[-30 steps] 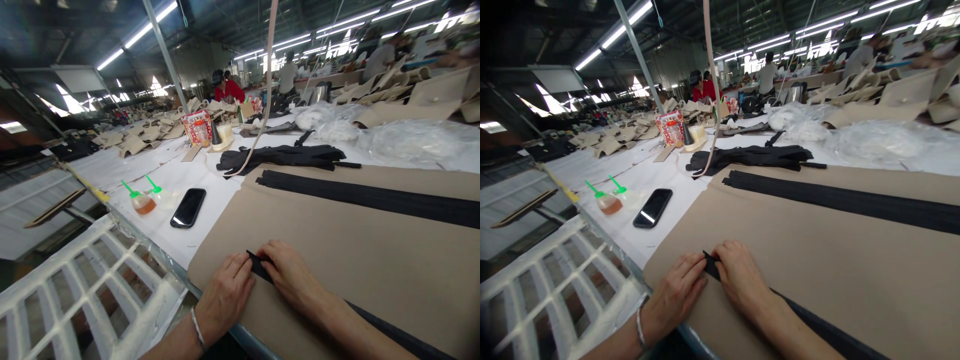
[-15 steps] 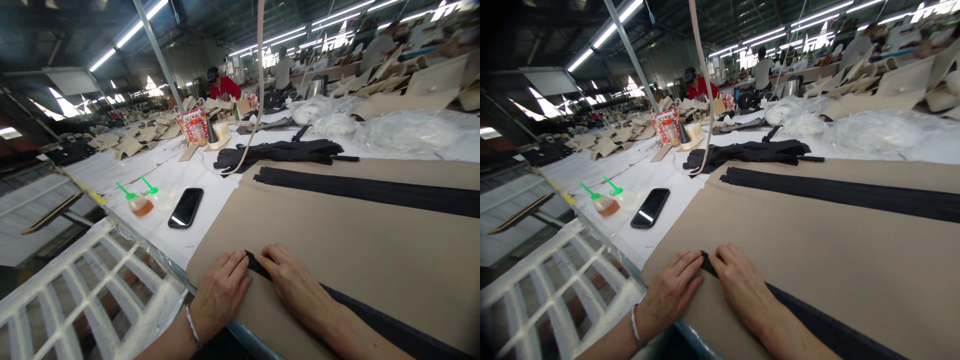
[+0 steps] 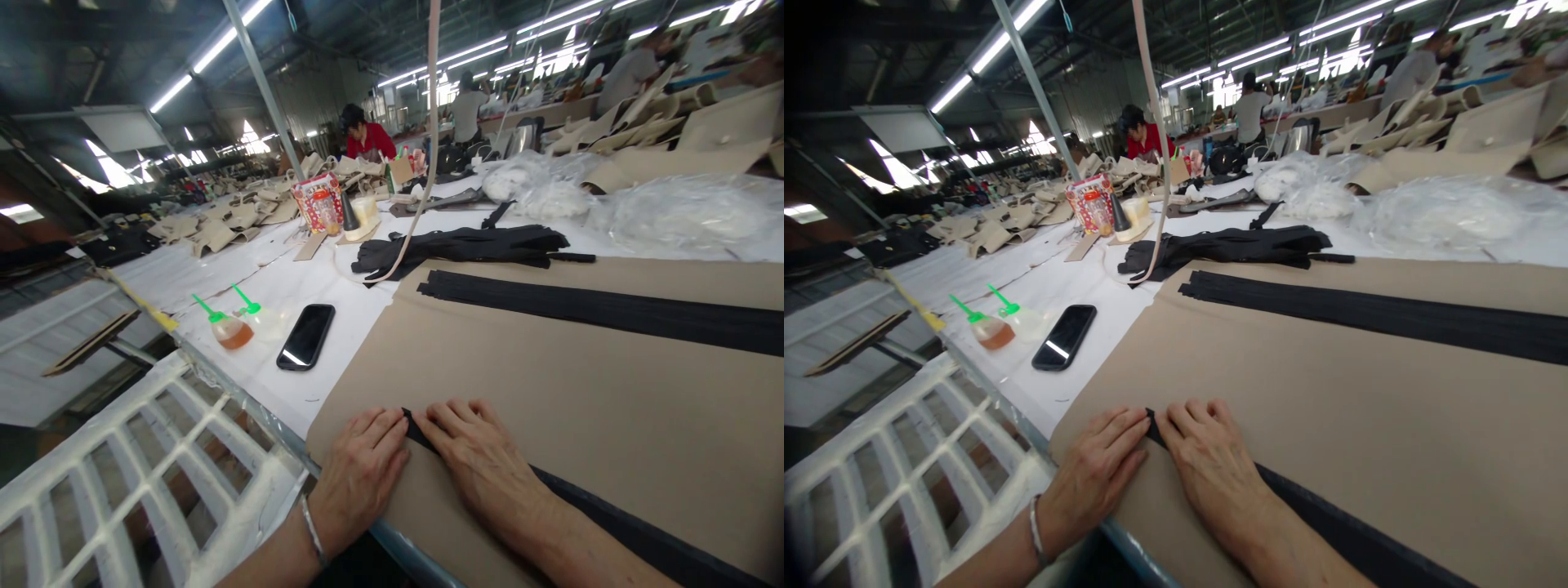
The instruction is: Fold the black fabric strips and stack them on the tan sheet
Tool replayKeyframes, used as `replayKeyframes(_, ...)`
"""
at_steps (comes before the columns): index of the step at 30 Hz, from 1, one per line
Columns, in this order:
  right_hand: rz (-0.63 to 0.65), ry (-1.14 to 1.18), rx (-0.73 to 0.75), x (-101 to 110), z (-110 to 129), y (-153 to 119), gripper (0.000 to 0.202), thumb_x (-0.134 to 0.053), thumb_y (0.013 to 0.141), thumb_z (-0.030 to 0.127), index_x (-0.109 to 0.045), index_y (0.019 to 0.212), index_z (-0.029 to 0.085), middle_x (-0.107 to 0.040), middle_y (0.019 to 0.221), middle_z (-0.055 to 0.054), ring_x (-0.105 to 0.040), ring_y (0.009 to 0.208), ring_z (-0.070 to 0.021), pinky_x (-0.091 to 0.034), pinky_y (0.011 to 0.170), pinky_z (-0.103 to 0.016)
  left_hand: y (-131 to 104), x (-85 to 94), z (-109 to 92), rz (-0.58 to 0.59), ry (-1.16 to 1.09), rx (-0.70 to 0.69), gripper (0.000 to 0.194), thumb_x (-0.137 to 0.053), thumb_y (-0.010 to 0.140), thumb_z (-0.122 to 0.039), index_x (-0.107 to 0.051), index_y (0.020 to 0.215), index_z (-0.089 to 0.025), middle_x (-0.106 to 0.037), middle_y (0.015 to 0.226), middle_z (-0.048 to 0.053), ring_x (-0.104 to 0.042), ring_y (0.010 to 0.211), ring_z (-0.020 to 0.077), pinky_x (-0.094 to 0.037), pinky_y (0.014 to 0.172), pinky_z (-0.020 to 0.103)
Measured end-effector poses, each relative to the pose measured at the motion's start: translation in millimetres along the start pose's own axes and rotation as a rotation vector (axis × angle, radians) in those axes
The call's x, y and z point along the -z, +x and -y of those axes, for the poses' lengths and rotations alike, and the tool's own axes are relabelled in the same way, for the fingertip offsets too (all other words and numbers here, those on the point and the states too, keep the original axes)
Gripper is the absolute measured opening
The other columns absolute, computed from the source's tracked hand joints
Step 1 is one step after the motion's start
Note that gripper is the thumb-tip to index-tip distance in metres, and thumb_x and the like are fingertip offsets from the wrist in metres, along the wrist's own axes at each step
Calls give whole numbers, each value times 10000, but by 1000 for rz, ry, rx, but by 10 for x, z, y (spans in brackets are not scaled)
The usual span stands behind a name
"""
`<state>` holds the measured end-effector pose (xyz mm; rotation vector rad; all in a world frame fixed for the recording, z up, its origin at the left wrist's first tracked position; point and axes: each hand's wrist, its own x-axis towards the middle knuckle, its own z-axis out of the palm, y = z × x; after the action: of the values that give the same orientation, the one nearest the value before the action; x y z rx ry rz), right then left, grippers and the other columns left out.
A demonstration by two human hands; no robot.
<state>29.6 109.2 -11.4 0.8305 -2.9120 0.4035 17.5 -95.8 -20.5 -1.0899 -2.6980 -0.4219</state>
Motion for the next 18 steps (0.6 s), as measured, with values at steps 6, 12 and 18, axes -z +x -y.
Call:
replayKeyframes(6,36,-19,2,45,7,53,384,-475,908,59,-532,1254,216,-588,1057,-42,-495,943,-239,-315,812,-434,-11,28,32,11,-26,35,348,-492,932,-181,-576,1269,-205,-606,1293,77,-532,1194,263,-453,1010,458)
replayKeyframes(12,72,-28,4,86,21,67,431,-456,899,56,-514,1289,229,-585,1074,-58,-490,952,-248,-315,821,-448,-17,30,26,27,-13,50,349,-475,943,-196,-568,1279,-210,-594,1305,75,-518,1208,264,-442,1015,455)
replayKeyframes(18,67,-65,-7,94,44,84,457,-451,887,41,-504,1306,216,-588,1079,-69,-495,959,-259,-334,830,-449,-10,29,62,45,33,-12,364,-432,943,-165,-538,1291,-183,-529,1389,88,-462,1278,260,-401,1050,447)
